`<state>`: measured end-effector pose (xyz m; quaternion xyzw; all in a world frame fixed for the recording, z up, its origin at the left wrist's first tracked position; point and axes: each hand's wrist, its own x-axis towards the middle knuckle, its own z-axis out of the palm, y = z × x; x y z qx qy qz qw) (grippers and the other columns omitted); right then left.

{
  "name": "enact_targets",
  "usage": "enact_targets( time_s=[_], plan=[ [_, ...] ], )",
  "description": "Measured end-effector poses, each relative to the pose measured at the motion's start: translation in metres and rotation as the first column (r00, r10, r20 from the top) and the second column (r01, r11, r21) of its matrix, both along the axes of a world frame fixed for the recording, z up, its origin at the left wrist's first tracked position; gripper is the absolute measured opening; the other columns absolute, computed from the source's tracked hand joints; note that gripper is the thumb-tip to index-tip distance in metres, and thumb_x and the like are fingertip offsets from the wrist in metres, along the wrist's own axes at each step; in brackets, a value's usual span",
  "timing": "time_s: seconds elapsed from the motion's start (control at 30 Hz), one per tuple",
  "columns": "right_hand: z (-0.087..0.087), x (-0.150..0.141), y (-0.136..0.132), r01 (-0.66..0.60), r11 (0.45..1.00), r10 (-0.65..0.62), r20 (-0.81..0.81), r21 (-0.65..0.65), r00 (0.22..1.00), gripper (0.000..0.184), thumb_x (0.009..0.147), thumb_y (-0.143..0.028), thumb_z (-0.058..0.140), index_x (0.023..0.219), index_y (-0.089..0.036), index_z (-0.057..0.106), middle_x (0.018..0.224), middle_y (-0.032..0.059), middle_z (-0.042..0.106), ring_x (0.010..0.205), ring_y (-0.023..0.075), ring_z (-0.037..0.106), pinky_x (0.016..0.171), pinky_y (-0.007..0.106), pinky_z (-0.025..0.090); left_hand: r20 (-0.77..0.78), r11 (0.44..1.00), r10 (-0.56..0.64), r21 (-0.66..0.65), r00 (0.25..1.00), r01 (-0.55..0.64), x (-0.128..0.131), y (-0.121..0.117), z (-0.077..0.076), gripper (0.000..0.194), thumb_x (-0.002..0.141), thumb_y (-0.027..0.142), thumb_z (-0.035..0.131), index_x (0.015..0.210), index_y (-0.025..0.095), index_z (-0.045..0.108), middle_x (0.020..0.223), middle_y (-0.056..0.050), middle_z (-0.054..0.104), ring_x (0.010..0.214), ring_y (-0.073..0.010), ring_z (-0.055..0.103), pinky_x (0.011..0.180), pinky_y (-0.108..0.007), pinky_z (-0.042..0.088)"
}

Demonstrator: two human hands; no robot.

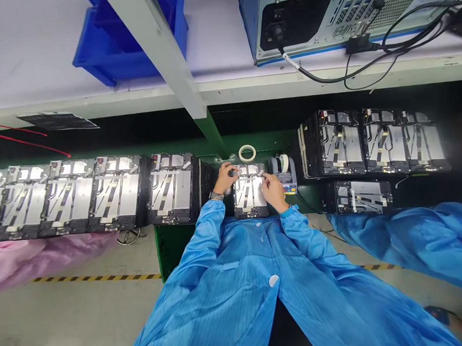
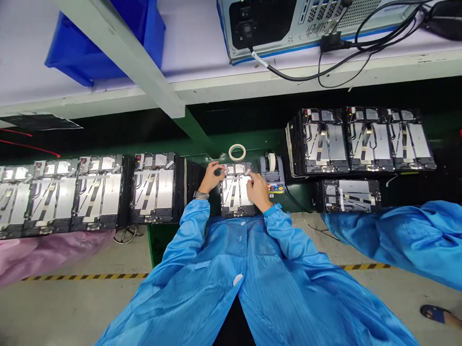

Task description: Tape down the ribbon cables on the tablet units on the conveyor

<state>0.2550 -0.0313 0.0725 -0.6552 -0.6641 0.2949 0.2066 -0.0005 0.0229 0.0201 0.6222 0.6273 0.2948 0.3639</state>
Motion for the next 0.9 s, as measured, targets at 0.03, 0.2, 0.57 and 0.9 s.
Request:
enact_targets(
  time_s=[0.03, 0.2, 0.57, 0.9],
  plan=[
    [-0.004, 0.001, -0.012, 0.024, 1.000, -0.024, 0.007, -0.011, 1.000, 0.050, 0.099, -0.026, 0.046, 0.144, -0.012, 0.063, 0.120, 0.0163, 0.070, 0.109, 0.0307, 0.066, 0.103, 0.045, 0.053, -0.019, 1.000, -0.009, -0.001, 1.000, 0.009, 0.000, 0.002, 0.001, 0.021, 0.082, 0.010, 0.074, 0.098, 0.023, 0.074, 0.134, -0.011, 0.055, 0.145, -0.0314, 0.049, 0.126, -0.053, 0.036],
    [-0.030, 0.004, -0.055, 0.021, 0.998, -0.020, 0.026, -0.054, 0.999, 0.062, 0.098, -0.036, 0.050, 0.154, -0.009, 0.049, 0.143, 0.0225, 0.056, 0.135, 0.0361, 0.052, 0.118, 0.054, 0.043, -0.034, 0.994, 0.073, 0.083, 0.997, -0.070, 0.010, -0.013, 0.008, 0.044, 0.083, 0.012, 0.071, 0.125, 0.023, 0.066, 0.142, -0.013, 0.053, 0.146, -0.0303, 0.048, 0.127, -0.050, 0.036],
    [-0.041, -0.001, -0.052, 0.122, 0.983, -0.144, -0.168, -0.136, 0.975, 0.062, 0.087, -0.044, 0.058, 0.141, -0.013, 0.060, 0.142, 0.0206, 0.055, 0.141, 0.0366, 0.046, 0.125, 0.056, 0.034, 0.130, 0.921, 0.303, -0.294, 0.944, -0.255, 0.061, -0.124, 0.000, 0.090, 0.090, 0.050, 0.074, 0.165, 0.021, 0.033, 0.175, -0.020, 0.029, 0.167, -0.0355, 0.018, 0.137, -0.056, 0.016],
    [0.087, -0.047, -0.054, -0.186, 0.981, 0.133, -0.497, -0.058, 0.857, 0.086, 0.094, -0.046, 0.064, 0.170, -0.025, 0.030, 0.164, 0.0138, 0.042, 0.152, 0.0339, 0.042, 0.126, 0.052, 0.040, -0.012, 0.929, 0.363, 0.086, 0.932, -0.361, -0.003, -0.137, 0.156, 0.065, 0.104, 0.052, 0.058, 0.160, 0.024, 0.042, 0.150, -0.016, 0.052, 0.149, -0.0318, 0.048, 0.130, -0.049, 0.036]
  ],
)
